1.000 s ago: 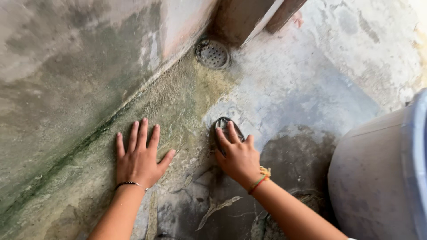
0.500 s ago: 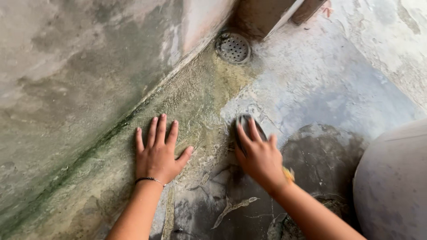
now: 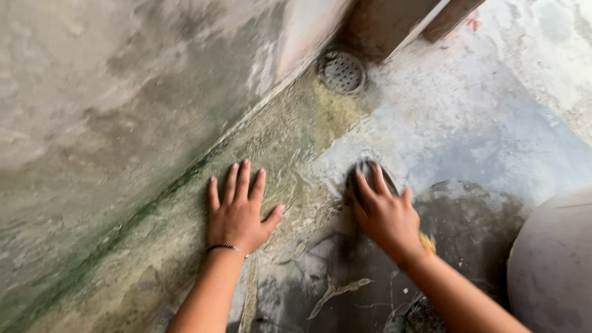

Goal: The person scrubs a concrete floor and wall edge using a scrub pad and a brush.

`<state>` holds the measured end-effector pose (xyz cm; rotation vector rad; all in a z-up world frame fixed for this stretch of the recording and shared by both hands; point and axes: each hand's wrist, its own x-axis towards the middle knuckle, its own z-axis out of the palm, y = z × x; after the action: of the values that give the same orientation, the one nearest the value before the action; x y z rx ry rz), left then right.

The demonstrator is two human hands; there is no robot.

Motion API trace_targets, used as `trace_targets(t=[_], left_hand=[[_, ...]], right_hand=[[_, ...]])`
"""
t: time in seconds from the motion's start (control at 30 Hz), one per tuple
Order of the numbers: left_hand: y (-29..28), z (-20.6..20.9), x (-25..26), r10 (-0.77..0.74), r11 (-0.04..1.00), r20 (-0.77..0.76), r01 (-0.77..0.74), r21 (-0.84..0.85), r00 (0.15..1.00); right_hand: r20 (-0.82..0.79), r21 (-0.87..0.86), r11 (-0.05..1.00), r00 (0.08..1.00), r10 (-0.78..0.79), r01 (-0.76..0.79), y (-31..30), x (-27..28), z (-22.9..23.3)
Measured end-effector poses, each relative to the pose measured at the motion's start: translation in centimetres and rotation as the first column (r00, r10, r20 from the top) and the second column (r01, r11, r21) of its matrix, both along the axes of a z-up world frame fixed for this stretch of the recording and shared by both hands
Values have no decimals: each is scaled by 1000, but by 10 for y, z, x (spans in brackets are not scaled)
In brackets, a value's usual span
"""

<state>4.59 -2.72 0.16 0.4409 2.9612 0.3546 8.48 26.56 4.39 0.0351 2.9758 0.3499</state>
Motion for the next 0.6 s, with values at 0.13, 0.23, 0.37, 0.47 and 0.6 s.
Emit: trace_targets(t=[0.13,0.23,0.37,0.47,0.6], left_hand=[[1,-5,3,-3,999,-84,7,48,996],[4,-6,4,-7,997,-101,15,80,995],[-1,-1,4,-8,999,-82,12,44,997],[2,4,-2,-5,1000,-60,6,28,998],[3,-5,4,4,1000,-107,-1,29,994]], right_hand=[[60,44,999,998,12,-15,4,7,5],[-42,-41,998,998,40,-42,24,-58,-3],[135,15,983,974,-185,184,21,-77,0],[86,44,994,992,96,-100,7,-24,8],[191,41,997,980,52,-61,13,-14,10]])
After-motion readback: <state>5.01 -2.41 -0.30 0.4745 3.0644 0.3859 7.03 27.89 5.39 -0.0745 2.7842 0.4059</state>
